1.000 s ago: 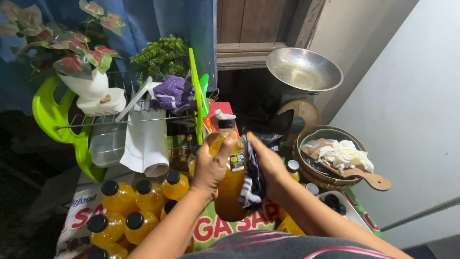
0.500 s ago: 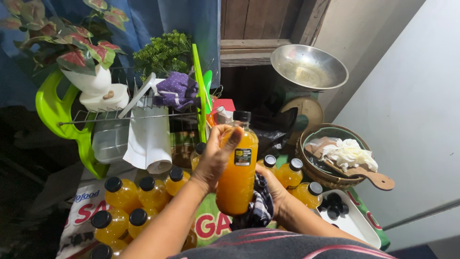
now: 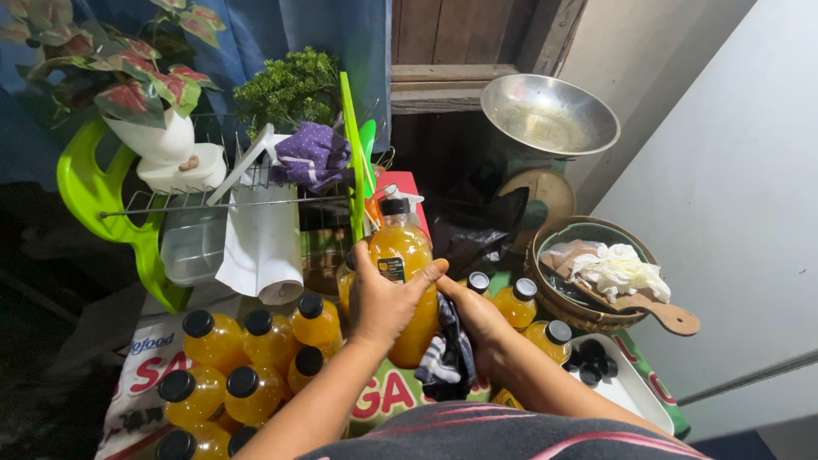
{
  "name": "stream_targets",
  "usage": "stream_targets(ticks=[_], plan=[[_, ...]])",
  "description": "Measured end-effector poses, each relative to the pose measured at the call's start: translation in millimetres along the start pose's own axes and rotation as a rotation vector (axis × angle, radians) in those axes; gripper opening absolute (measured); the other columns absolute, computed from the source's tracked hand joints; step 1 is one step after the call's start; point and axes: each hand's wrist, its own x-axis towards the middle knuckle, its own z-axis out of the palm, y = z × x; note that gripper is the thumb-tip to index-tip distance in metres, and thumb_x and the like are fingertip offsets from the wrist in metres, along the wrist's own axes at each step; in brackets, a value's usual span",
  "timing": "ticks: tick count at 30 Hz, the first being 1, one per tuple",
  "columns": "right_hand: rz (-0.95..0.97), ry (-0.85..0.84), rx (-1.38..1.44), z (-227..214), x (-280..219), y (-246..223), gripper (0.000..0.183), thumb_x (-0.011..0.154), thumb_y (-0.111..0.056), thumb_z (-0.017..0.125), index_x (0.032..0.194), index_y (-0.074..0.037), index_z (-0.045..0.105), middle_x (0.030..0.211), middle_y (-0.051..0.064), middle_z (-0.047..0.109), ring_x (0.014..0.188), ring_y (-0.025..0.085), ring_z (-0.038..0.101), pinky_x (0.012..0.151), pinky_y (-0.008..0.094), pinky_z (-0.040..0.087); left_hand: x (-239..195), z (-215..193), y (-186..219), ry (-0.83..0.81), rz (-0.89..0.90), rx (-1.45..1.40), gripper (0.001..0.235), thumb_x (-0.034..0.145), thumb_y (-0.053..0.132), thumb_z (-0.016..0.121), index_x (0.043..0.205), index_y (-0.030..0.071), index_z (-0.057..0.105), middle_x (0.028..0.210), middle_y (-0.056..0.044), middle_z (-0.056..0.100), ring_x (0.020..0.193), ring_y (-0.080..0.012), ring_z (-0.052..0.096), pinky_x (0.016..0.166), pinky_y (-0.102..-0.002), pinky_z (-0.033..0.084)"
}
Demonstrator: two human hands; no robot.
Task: The person wipes multiple plastic bottles filled with orange liquid using a dark cloth. They handle each bottle one at a time, wiping the sides and caps, then place them back on the table. The process is repeated for several bottles in a row.
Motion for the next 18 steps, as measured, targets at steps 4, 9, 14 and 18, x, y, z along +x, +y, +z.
stream_targets(ticks=[4,9,14,18], plan=[[-0.047,0.082,-0.023,14.0,-12.0,-28.0,0.055,0.092,-0.056,0.06,0.108,-0.005,0.073,0.085,0.009,0.075,0.068,0.022,0.069,0.065,0.036,0.058,-8.0,-4.2,7.3,-0.1,-0.138,-0.122,0.065,0.072,0.031,0.091,0.119,0.005,0.054,0.106,-0.01,0.074,0.093,-0.0208,0.072,0.084,-0.034,0.059],[-0.325,-0.079,-0.012,23.1,-16.3,-56.8,0.045,0.097,-0.051,0.061,0.108,-0.008,0.07,0.089,0.007,0.074,0.074,0.019,0.07,0.069,0.035,0.059,-13.2,-8.3,22.4,-0.17,-0.141,-0.04,0.063,0.072,0.023,0.088,0.123,0.007,0.055,0.108,-0.007,0.075,0.095,-0.0168,0.074,0.086,-0.032,0.058],[-0.172,-0.055,0.066,21.9,-19.4,-52.9,0.044,0.101,-0.046,0.059,0.11,-0.005,0.07,0.093,0.01,0.075,0.075,0.021,0.071,0.072,0.037,0.06,-9.3,-8.7,29.7,-0.199,-0.122,-0.129,0.06,0.073,0.022,0.088,0.122,0.007,0.058,0.111,-0.008,0.075,0.098,-0.0178,0.073,0.088,-0.031,0.058],[-0.049,-0.015,0.034,23.5,-26.9,-21.1,0.042,0.095,-0.042,0.053,0.109,-0.008,0.073,0.09,0.01,0.077,0.074,0.023,0.071,0.071,0.039,0.059,-0.1,-10.7,32.6,-0.168,-0.029,-0.093,0.06,0.073,0.022,0.089,0.123,0.007,0.058,0.109,-0.008,0.074,0.095,-0.0181,0.073,0.086,-0.031,0.059]])
